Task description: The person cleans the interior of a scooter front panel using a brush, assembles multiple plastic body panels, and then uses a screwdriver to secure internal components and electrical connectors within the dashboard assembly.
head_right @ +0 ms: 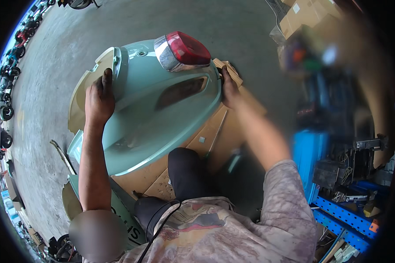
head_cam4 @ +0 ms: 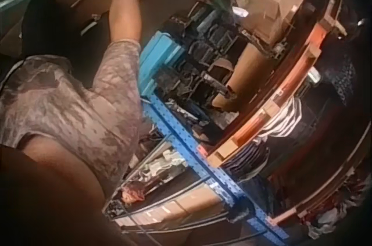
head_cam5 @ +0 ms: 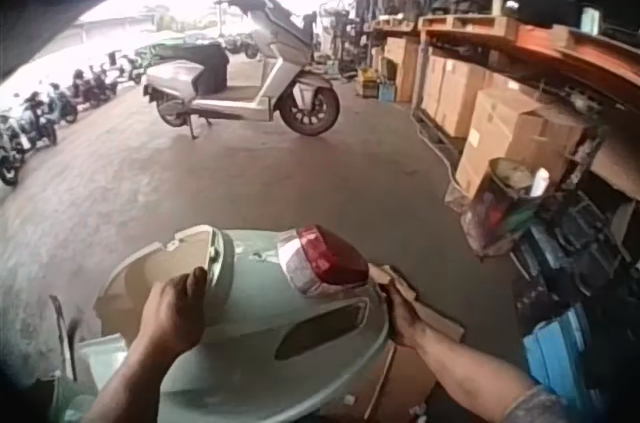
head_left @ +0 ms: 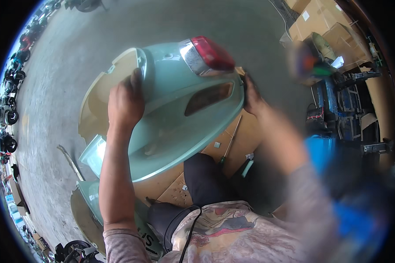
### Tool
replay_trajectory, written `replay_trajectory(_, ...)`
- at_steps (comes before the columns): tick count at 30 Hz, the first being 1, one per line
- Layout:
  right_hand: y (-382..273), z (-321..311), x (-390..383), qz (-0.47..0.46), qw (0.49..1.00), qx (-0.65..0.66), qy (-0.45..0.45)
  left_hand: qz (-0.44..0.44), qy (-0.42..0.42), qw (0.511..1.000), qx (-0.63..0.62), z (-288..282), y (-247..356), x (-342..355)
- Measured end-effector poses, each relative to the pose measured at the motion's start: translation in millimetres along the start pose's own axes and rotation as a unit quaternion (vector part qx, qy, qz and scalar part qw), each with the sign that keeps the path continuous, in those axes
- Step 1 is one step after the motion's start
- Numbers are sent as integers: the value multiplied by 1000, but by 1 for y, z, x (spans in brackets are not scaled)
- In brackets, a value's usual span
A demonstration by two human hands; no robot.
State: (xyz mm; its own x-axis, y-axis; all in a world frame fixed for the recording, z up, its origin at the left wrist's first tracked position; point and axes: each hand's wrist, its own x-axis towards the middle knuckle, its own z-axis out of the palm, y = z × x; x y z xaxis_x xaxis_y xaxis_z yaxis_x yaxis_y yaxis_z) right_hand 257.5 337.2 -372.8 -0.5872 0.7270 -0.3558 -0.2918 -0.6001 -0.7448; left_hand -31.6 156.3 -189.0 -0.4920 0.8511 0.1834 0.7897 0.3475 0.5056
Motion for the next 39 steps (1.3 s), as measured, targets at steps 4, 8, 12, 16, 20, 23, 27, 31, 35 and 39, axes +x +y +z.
replay_trajectory(4, 37, -12, 44, -41, 997, 21, 68, -15, -33, 999, -25, 37, -6, 13)
replay_trajectory(8, 50, -31, 75, -39, 993, 41, 100, -6, -46, 998, -36, 76, -13, 20)
replay_trajectory(12, 64, -71, 110, -23, 989, 78, 125, -3, -54, 997, -46, 107, 1, 27)
replay_trajectory(16, 86, -119, 145, -31, 977, 85, 195, -27, -86, 995, -44, 132, 11, 33)
replay_trajectory(20, 110, -149, 174, -28, 975, 79, 204, -24, -100, 995, -15, 158, 13, 35)
replay_trajectory(23, 117, -205, 187, -50, 974, 24, 218, -23, -118, 992, -44, 178, 25, 39)
replay_trajectory(27, 139, -200, 182, -35, 969, 55, 238, 11, -105, 993, -53, 203, 19, 26)
replay_trajectory(31, 155, -183, 176, -21, 969, 69, 237, 33, -138, 989, -40, 209, 10, 12)
replay_trajectory(35, 169, -181, 171, -25, 966, 79, 245, 33, -171, 985, -15, 208, 6, 19)
replay_trajectory(39, 171, -187, 174, -44, 960, 90, 263, 67, -170, 983, -10, 213, 7, 27)
